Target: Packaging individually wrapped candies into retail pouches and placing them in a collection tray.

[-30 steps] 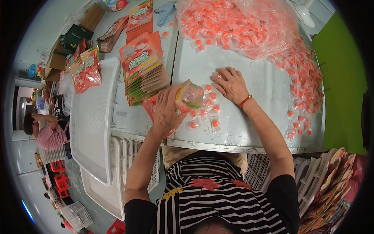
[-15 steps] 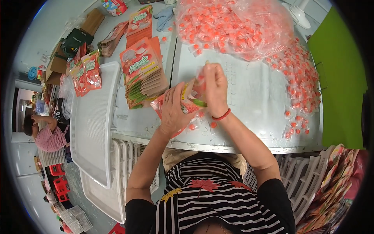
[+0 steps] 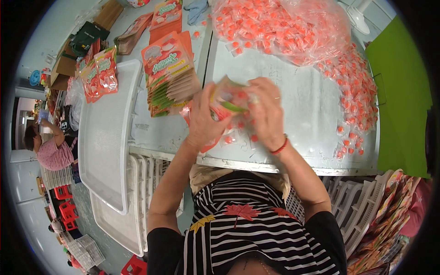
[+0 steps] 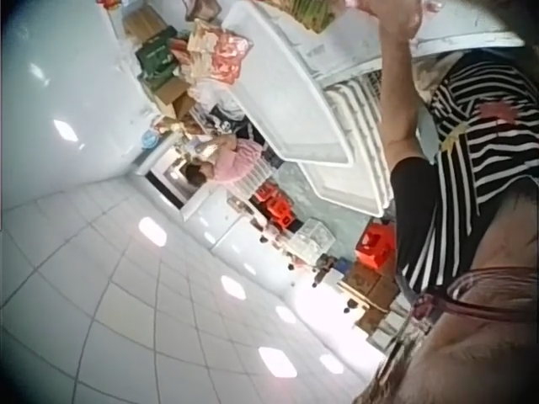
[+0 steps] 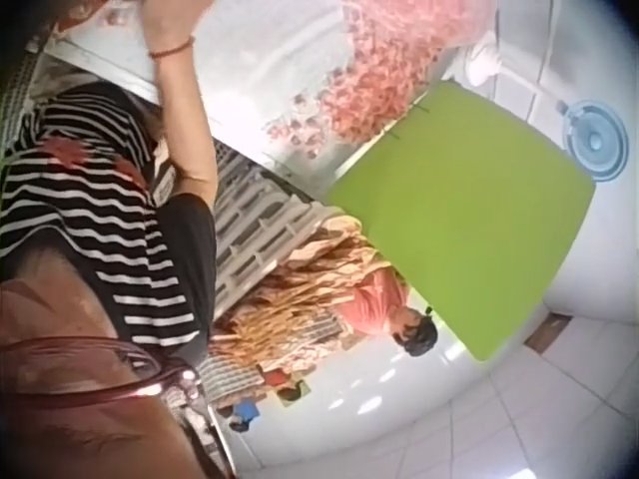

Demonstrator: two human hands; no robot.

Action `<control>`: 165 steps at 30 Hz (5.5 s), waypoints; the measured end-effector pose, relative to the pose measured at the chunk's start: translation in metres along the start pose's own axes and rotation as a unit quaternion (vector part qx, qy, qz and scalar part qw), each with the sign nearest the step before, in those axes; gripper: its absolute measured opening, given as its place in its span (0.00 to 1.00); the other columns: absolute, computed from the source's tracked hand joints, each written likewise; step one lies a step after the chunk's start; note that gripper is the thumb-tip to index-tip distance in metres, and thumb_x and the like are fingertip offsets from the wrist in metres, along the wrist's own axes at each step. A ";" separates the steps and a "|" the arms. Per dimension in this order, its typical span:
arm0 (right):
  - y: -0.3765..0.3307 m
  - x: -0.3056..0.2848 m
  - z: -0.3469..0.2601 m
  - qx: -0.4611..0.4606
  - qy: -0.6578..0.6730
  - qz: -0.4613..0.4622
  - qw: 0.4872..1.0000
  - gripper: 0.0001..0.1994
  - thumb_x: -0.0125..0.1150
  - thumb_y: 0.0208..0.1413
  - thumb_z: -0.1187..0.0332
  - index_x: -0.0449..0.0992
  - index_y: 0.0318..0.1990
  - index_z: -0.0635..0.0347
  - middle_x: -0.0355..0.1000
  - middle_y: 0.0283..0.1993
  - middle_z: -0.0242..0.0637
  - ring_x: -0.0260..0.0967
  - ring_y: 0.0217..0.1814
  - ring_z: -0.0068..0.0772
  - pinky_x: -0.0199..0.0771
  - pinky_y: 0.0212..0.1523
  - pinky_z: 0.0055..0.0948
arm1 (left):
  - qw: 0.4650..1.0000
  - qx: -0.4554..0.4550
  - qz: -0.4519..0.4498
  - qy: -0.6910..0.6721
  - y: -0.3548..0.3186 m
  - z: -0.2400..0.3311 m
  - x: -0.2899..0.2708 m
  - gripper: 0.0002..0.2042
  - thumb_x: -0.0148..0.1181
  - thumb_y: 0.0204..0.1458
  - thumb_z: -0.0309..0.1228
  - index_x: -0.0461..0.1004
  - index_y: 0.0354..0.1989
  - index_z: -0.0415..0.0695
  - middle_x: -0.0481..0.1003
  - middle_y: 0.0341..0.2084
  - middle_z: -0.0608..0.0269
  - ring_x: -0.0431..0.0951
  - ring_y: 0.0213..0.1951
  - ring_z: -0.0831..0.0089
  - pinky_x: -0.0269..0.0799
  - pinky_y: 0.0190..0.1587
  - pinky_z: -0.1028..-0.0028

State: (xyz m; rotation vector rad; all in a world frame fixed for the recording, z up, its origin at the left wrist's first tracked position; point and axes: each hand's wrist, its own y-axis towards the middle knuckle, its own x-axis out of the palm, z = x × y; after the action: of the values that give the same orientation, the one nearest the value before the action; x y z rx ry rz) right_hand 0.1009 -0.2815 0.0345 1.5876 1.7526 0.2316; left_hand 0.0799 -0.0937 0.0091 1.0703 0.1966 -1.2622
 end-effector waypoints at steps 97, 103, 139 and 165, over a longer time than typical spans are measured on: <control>-0.011 0.092 0.052 -0.019 -0.305 -0.146 0.941 0.22 0.63 0.47 0.50 0.75 0.46 0.53 0.62 0.56 0.42 0.55 0.59 0.52 0.57 0.50 0.52 | 0.990 -0.103 0.090 -0.028 -0.036 -0.038 -0.067 0.44 0.76 0.34 0.29 0.55 0.61 0.36 0.65 0.53 0.49 0.68 0.54 0.59 0.67 0.54 0.64; -0.029 0.081 0.059 -0.011 -0.286 -0.141 0.948 0.08 0.61 0.47 0.65 0.75 0.34 0.57 0.69 0.43 0.38 0.68 0.43 0.39 0.66 0.39 0.33 | 0.999 -0.024 0.031 0.032 -0.020 -0.026 -0.052 0.46 0.76 0.28 0.30 0.56 0.60 0.39 0.65 0.51 0.46 0.65 0.52 0.47 0.61 0.56 0.56; 0.018 0.036 -0.017 0.029 0.008 0.020 0.999 0.15 0.48 0.62 0.66 0.68 0.52 0.65 0.66 0.53 0.48 0.65 0.53 0.48 0.64 0.55 0.37 | 0.993 -0.066 0.061 -0.073 -0.013 -0.018 -0.033 0.44 0.76 0.32 0.31 0.56 0.59 0.37 0.66 0.51 0.49 0.68 0.52 0.54 0.65 0.53 0.61; 0.035 0.020 -0.069 -0.107 -0.118 -0.149 0.976 0.09 0.60 0.53 0.65 0.73 0.28 0.62 0.68 0.32 0.36 0.67 0.35 0.37 0.64 0.45 0.35 | 0.968 -0.092 0.113 -0.203 -0.013 0.003 -0.007 0.49 0.75 0.31 0.30 0.48 0.62 0.37 0.62 0.54 0.48 0.63 0.56 0.53 0.59 0.58 0.59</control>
State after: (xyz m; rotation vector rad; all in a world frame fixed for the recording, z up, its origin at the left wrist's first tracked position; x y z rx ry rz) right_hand 0.0866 -0.2321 0.0953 1.1330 1.6902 0.0772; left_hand 0.0656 -0.0905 0.0084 0.6373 -0.1183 -1.2016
